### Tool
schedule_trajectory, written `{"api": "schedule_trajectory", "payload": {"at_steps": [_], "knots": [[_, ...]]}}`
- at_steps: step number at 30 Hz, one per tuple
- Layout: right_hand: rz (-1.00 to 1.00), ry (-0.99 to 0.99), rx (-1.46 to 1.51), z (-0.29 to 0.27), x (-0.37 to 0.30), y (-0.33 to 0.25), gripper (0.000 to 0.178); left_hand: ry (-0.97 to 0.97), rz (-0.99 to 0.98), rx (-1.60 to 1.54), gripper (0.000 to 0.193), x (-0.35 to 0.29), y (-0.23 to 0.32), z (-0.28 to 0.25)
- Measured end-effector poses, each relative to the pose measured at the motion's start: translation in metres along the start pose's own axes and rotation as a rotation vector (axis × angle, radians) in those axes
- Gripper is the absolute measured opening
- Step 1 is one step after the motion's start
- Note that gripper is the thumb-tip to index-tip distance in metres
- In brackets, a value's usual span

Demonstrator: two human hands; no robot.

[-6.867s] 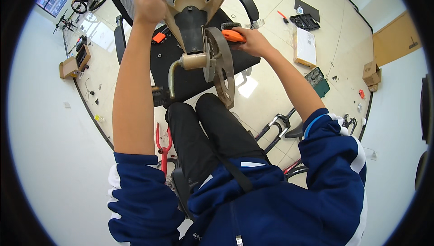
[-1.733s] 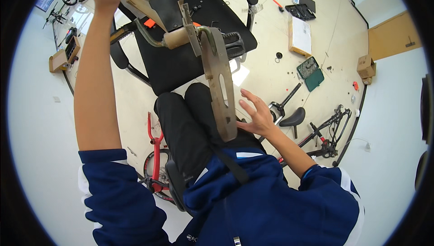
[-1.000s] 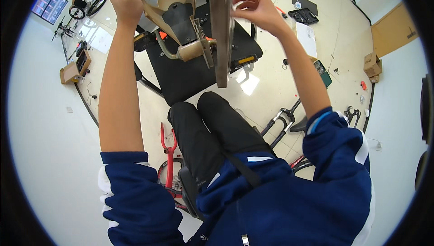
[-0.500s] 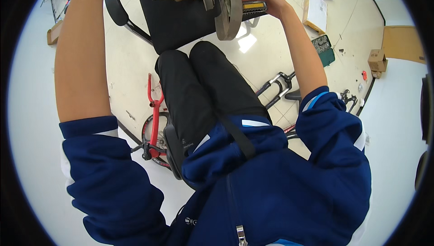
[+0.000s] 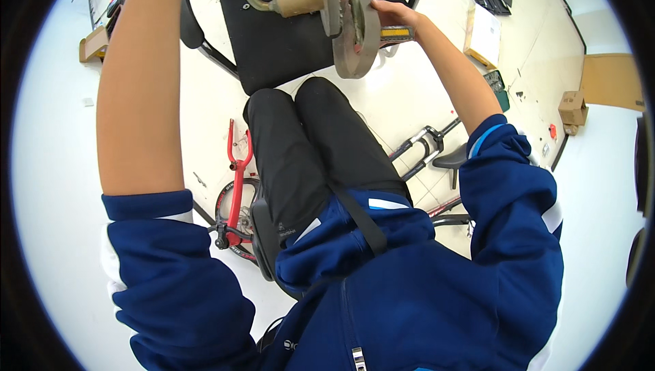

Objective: The person uses an orange screwdriver to tighten bolts on a beige bicycle frame resting on a chair, then picks up a red bicycle fork and aligns it with the frame to prepare for attachment.

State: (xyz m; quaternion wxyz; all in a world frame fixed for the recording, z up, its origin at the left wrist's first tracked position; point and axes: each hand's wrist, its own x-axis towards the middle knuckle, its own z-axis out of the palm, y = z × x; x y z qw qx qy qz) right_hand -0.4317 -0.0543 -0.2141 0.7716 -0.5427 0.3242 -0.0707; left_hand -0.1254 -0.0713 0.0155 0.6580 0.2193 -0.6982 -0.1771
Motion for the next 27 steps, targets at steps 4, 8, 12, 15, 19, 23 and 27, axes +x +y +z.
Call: {"api": "schedule_trajectory", "payload": {"at_steps": [4, 8, 12, 15, 19, 23, 27], "knots": [[-0.139, 0.11, 0.06, -0.011, 0.006, 0.016, 0.087, -0.076, 0.082, -0.006, 0.035, 0.009, -0.01, 0.0], [-0.296, 0.212, -0.125, -0.002, 0.002, -0.003, 0.112, -0.113, -0.071, -0.387, 0.036, 0.025, -0.073, -0.048], [-0.391, 0.157, -0.326, 0.006, -0.011, -0.031, 0.142, -0.042, -0.097, -0.458, 0.035, 0.025, -0.078, -0.052], [-0.494, 0.246, -0.559, 0.007, -0.024, -0.037, 0.145, -0.044, 0.067, 0.003, 0.036, 0.01, -0.017, 0.003], [-0.515, 0.288, -0.67, 0.017, -0.023, -0.042, 0.149, -0.058, 0.074, 0.017, 0.04, 0.009, -0.015, -0.014], [-0.301, 0.262, -0.552, 0.01, -0.02, -0.033, 0.151, -0.046, 0.053, 0.001, 0.033, 0.004, -0.007, -0.012], [-0.193, 0.156, -0.549, -0.001, -0.018, -0.018, 0.15, -0.029, -0.022, -0.028, 0.027, -0.003, -0.004, 0.005]]}}
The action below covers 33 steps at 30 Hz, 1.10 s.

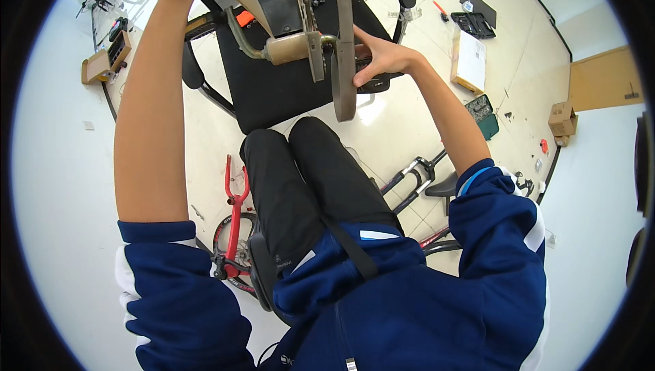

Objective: The person uses an orange screwdriver to tighten bolts on a beige bicycle frame resting on a chair, then picks up a red bicycle fork and aligns it with the frame to prepare for attachment.

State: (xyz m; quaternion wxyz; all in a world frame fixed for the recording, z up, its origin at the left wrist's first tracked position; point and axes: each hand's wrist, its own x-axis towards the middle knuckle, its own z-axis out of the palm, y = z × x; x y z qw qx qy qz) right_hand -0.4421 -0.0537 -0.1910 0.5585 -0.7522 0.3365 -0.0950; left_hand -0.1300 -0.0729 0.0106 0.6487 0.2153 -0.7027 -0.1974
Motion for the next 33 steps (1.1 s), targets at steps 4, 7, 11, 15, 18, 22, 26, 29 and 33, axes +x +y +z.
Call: {"api": "schedule_trajectory", "payload": {"at_steps": [4, 7, 11, 15, 18, 22, 26, 29, 33], "knots": [[0.146, -0.136, 0.163, -0.01, 0.014, 0.007, 0.144, 0.093, -0.081, -0.444, 0.026, 0.007, -0.056, -0.027], [0.142, -0.171, 0.263, -0.008, 0.036, -0.006, 0.15, 0.035, 0.012, -0.097, 0.026, 0.002, -0.002, -0.014], [0.04, -0.176, 0.359, -0.012, 0.045, 0.008, 0.152, 0.074, -0.072, -0.322, 0.026, 0.006, -0.056, -0.024], [-0.122, -0.248, 0.464, -0.013, 0.047, 0.022, 0.13, 0.098, -0.098, -0.354, 0.024, 0.008, -0.05, -0.035], [-0.09, -0.167, 0.736, -0.003, 0.037, 0.038, 0.123, 0.134, -0.18, -0.616, 0.024, 0.01, -0.08, -0.058], [-0.126, -0.095, 0.877, 0.012, 0.035, 0.055, 0.117, 0.143, -0.105, -0.584, 0.024, 0.007, -0.078, -0.058], [-0.24, -0.113, 0.78, 0.005, 0.034, 0.073, 0.114, 0.103, -0.092, -0.432, 0.025, 0.014, -0.056, -0.047], [-0.152, 0.062, 1.024, 0.006, 0.038, 0.053, 0.111, 0.215, -0.157, -0.675, 0.025, 0.014, -0.084, -0.07], [-0.154, 0.211, 0.771, 0.012, 0.017, 0.001, 0.11, 0.137, -0.137, -0.612, 0.024, 0.012, -0.085, -0.065]]}}
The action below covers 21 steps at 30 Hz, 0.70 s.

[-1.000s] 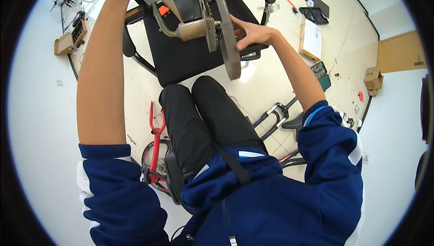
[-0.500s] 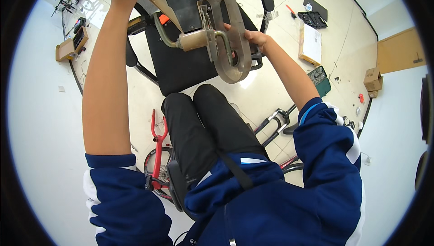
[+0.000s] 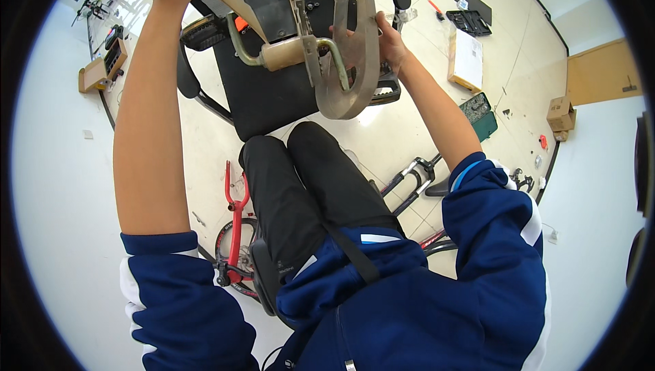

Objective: The person uses an orange screwdriver to tighten bolts on a beige bicycle frame resting on a chair, then picks up a red bicycle fork and aligns it with the frame to prepare for attachment.

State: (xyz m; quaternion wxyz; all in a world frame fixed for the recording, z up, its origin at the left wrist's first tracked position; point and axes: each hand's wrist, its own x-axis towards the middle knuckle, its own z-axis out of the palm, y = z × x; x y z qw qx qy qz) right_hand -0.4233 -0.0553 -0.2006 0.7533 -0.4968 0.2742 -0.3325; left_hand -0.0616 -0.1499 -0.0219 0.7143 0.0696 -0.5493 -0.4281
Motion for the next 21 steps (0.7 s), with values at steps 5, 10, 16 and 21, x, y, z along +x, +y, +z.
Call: {"api": "schedule_trajectory", "payload": {"at_steps": [5, 10, 16, 21], "knots": [[-0.043, -0.059, -0.143, 0.0, 0.0, -0.013, 0.099, -0.056, 0.1, 0.607, 0.021, -0.031, 0.043, 0.091], [-0.029, -0.117, -0.066, -0.003, 0.0, -0.017, 0.093, -0.017, 0.089, 0.6, 0.019, -0.035, 0.045, 0.086], [-0.045, -0.092, 0.043, -0.005, -0.006, -0.028, 0.075, -0.032, 0.143, 0.624, 0.021, -0.035, 0.042, 0.087], [0.002, -0.04, -0.151, 0.011, 0.017, -0.049, 0.083, 0.044, 0.099, 0.172, 0.024, -0.012, 0.012, 0.009]]}}
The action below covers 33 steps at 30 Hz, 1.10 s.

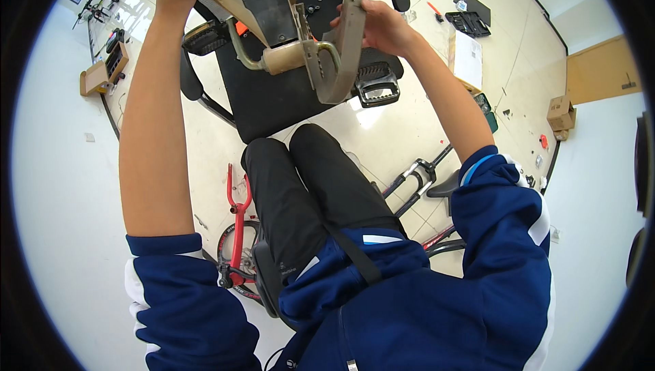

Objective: The person uses an orange screwdriver to tighten bolts on a beige bicycle frame resting on a chair, then picks up a red bicycle fork and aligns it with the frame to prepare for attachment.

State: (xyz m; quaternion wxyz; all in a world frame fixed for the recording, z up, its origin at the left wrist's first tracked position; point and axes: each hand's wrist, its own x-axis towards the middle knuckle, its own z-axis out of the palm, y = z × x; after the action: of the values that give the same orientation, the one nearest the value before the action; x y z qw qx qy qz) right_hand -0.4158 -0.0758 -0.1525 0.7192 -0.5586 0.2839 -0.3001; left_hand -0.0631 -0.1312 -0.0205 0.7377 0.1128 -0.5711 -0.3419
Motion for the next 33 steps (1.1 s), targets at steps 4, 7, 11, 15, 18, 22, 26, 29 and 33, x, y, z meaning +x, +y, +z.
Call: {"api": "schedule_trajectory", "payload": {"at_steps": [4, 7, 11, 15, 18, 22, 26, 29, 33], "knots": [[0.009, 0.002, -0.165, -0.007, 0.017, -0.015, 0.081, -0.134, 0.044, 0.249, 0.028, -0.011, 0.023, 0.051], [-0.001, -0.002, -0.231, -0.009, 0.02, -0.023, 0.086, -0.193, 0.109, 0.433, 0.027, -0.02, 0.033, 0.089], [-0.109, -0.039, -0.306, 0.014, 0.027, -0.028, 0.094, -0.039, -0.069, -0.056, 0.027, 0.002, -0.02, 0.015], [-0.234, 0.005, -0.317, 0.02, 0.018, -0.024, 0.097, -0.017, -0.115, -0.145, 0.026, 0.001, -0.013, 0.021], [-0.311, 0.04, -0.333, 0.013, 0.007, -0.02, 0.098, -0.145, 0.054, 0.221, 0.024, -0.013, 0.018, 0.067], [-0.399, 0.029, -0.415, 0.023, 0.009, -0.023, 0.1, -0.113, 0.044, 0.399, 0.021, -0.019, 0.043, 0.082], [-0.467, -0.03, -0.421, 0.038, 0.014, -0.031, 0.115, -0.087, -0.033, 0.089, 0.019, -0.009, 0.03, 0.039], [-0.489, -0.044, -0.469, 0.041, 0.018, -0.031, 0.119, -0.05, -0.116, -0.156, 0.018, 0.002, 0.007, -0.013], [-0.494, 0.031, -0.577, 0.038, 0.014, -0.027, 0.118, -0.052, -0.01, 0.323, 0.017, -0.022, 0.043, 0.065]]}}
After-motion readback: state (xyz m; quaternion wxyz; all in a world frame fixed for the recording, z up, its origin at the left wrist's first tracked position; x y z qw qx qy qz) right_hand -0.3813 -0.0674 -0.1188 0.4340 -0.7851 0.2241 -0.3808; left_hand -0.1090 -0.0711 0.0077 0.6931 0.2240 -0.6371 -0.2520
